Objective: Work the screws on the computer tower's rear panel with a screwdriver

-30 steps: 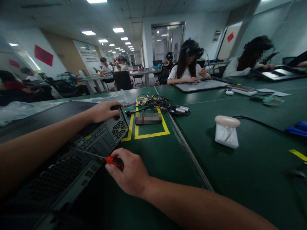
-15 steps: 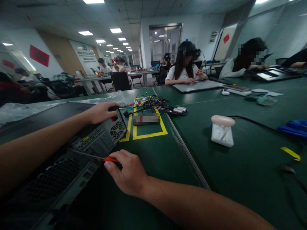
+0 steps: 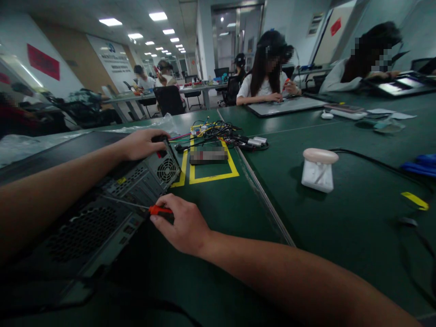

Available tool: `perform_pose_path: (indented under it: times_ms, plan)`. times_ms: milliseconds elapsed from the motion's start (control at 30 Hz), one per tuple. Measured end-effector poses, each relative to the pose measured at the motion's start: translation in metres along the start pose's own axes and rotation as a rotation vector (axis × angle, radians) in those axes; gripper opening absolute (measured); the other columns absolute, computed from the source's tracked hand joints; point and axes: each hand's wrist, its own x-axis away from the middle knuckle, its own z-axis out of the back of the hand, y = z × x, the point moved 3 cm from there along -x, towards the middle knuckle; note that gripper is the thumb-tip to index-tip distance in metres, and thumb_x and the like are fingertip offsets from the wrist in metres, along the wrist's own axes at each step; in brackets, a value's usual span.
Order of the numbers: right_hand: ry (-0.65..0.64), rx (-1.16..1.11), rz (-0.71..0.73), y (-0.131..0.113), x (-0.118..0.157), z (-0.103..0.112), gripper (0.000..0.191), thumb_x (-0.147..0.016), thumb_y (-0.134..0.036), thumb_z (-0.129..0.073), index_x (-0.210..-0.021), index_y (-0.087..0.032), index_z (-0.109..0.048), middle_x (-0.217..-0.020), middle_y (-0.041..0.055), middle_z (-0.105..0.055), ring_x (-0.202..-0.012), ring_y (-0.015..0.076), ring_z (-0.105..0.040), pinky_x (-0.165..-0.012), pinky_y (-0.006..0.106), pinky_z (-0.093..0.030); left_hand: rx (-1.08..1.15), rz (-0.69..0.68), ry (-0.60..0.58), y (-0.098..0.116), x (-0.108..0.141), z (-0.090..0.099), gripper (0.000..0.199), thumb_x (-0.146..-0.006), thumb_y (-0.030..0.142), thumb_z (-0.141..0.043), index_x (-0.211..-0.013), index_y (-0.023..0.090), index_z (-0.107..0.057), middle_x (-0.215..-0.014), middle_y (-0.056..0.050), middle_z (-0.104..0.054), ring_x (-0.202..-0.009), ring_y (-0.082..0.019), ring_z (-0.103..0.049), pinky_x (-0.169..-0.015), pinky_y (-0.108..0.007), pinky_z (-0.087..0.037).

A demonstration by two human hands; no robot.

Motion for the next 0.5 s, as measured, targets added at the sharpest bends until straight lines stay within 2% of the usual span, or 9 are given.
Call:
perform_pose_path:
  times_ms: [167,500]
  plan:
    - [-0.006,0.007,-0.012,0.0007,0.0003,-0.0003,0.016,-0.102,-0.038,-0.07,-0.11,-0.025,-0.066,-0.102,0.0024,-0.076,-0.091,0.0195,-0.072,-0.089,0.035,-0.057,-0.005,0.0,-0.011,-0.0019,-0.0008,-0.0002,0.065,-0.089,0.05,-0.053,-0.144,0.023,-0.073,-0.138,-0.012,-0.076,-0.13,-0.036,-0.068,-0.114,-0.044,-0.052]
    - [-0.003,0.003,0.01,0.0008,-0.0003,0.0007,0.019,-0.104,-0.041,-0.069,-0.112,-0.024,-0.068,-0.104,0.0032,-0.076,-0.092,0.0195,-0.071,-0.089,0.035,-0.057,0.01,-0.007,-0.006,-0.002,-0.0015,-0.0002,0.064,-0.089,0.048,-0.054,-0.143,0.02,-0.073,-0.138,-0.013,-0.076,-0.127,-0.037,-0.069,-0.112,-0.045,-0.052]
